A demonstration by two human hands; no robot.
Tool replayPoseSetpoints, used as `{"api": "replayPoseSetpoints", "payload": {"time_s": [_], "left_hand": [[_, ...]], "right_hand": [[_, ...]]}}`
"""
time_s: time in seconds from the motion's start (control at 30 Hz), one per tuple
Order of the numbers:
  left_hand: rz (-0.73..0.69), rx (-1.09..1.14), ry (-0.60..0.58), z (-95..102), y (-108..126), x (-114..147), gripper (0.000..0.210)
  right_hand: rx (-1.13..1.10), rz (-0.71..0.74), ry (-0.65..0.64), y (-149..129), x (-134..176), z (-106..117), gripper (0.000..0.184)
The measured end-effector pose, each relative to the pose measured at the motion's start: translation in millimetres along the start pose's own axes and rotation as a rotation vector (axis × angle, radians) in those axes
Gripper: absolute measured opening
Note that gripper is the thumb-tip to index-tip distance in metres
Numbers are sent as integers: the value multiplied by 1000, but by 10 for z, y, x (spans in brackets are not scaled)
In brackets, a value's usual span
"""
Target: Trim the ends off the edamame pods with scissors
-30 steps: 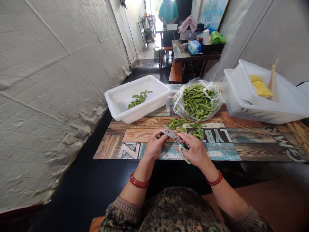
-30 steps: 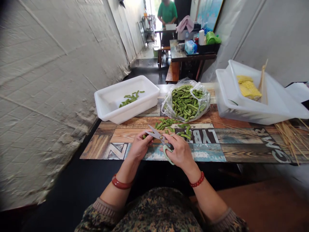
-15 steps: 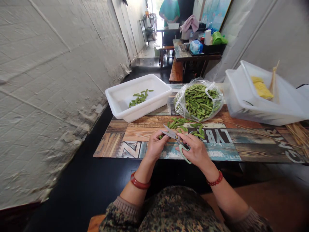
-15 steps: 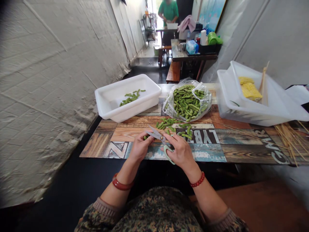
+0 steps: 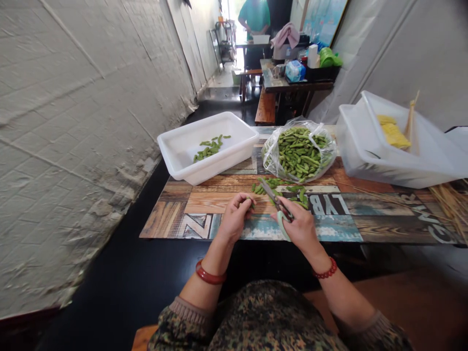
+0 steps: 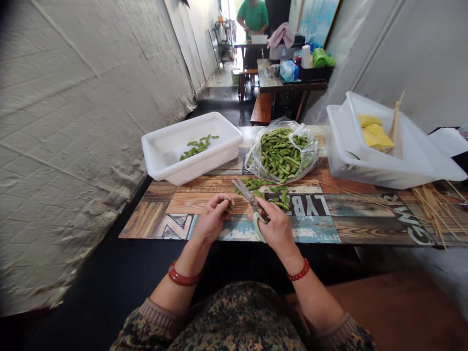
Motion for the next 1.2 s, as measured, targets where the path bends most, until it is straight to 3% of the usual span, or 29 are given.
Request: {"api": "replayPoseSetpoints", "payload": {"time_s": [0.1,0.2,0.3,0.43,0.5,0.6,0.83,1.03,1.2], "left_hand": [[68,140,-48,-21,55,-32,15],[94,124,-84,-64,70,-79,19],[54,-103,-109,-157,46,-146,20],[-265,-564,-151,-345,87,-249,3],[-365,-738,-190,-432,95,-280,14],[-370,-842,-221,-496,90,-299,21],[-343,-621,-110,-336,119,-271,8],[-64,-236,-61,-118,54,-226,29],[-21,-57,-104,-107,55,-189,31]], "right_hand": [[-65,-72,180,74,-8,74,41],[-117,-122,236,132,-7,93,42],[-126,-136,235,140,-7,93,41],[-116,-105,231,110,-16,99,39],[-106,-84,225,97,-23,100,38],[-95,-65,217,89,-30,100,37],[-94,-50,191,69,-33,100,37],[-77,-28,79,12,-61,68,38],[-39,-9,-30,-30,-72,17,43]]}}
Point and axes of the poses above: each hand's wrist, its own x-axis away from the middle knuckle, its own z-axis out of the back of the hand, y = z × x, the point moved 4 cm from there along -x, towards the middle knuckle, and after that the axes turned 10 degrees about -x, right-handed, at the moved point
